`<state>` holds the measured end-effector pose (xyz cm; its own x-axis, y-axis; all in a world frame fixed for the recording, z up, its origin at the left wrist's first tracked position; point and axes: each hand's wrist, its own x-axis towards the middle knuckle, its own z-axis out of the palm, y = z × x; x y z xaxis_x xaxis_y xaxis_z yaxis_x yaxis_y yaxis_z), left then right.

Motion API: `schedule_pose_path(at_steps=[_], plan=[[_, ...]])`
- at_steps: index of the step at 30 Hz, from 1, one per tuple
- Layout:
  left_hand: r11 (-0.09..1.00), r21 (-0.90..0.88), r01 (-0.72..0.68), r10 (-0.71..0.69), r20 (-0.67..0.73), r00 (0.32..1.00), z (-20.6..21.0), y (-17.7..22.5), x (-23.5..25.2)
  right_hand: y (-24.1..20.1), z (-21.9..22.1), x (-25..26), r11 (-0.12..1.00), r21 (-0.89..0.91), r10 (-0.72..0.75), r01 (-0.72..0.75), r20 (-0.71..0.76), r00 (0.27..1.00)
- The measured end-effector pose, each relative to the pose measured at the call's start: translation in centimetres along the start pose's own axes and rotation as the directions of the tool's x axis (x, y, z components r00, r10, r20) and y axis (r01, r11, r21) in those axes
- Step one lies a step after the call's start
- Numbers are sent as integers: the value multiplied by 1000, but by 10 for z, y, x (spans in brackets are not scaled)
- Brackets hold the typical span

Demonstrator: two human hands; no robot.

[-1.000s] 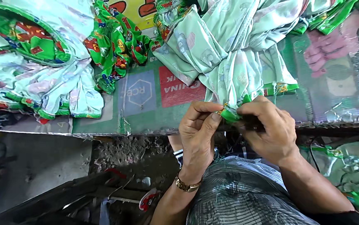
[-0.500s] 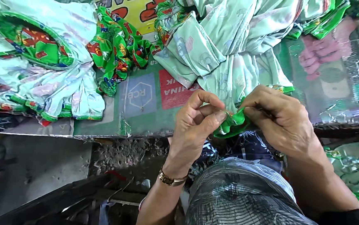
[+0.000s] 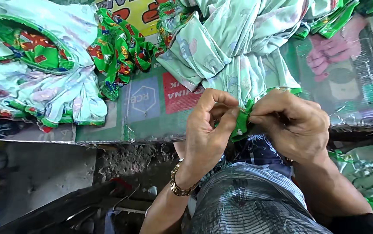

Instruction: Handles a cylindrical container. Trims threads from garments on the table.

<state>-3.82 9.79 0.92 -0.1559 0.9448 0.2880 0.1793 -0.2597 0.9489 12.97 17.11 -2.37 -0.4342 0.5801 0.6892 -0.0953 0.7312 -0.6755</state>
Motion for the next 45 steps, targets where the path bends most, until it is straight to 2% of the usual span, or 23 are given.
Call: schedule_pose_path(at_steps=[4,7,10,13,16,20,26,29,36,41,45], plan=[[984,172,-53,32,122,992,-5,0,1,3,-3,5,999,40,36,-37,34,999],[979,179,-95,60,194,979,-7,-4,2,4,-4,9,997,37,60,-62,53,997],[973,203,-111,74,184,980,-9,-6,4,2,-7,10,992,1,128,-129,108,986],[982,181,-62,30,175,984,-15,-5,8,0,-20,9,965,-160,237,-206,212,948],[984,171,-58,33,149,988,-17,-5,13,-1,-30,8,954,-233,247,-186,266,932],[978,177,-112,84,163,983,-14,-5,15,0,-32,9,952,-243,258,-186,311,915],[965,213,-156,112,208,972,-12,-3,18,4,-31,12,973,-114,230,-203,356,906],[976,174,-134,94,224,970,-13,-3,19,8,-30,13,972,-3,220,-236,377,900],[985,132,-110,76,240,968,-12,-5,21,11,-29,14,950,96,235,-298,407,883],[993,74,-91,78,159,984,-5,-12,19,11,-25,12,943,118,249,-310,367,896],[993,-115,12,-6,51,999,-1,-19,14,9,-25,11,946,153,230,-287,310,923]])
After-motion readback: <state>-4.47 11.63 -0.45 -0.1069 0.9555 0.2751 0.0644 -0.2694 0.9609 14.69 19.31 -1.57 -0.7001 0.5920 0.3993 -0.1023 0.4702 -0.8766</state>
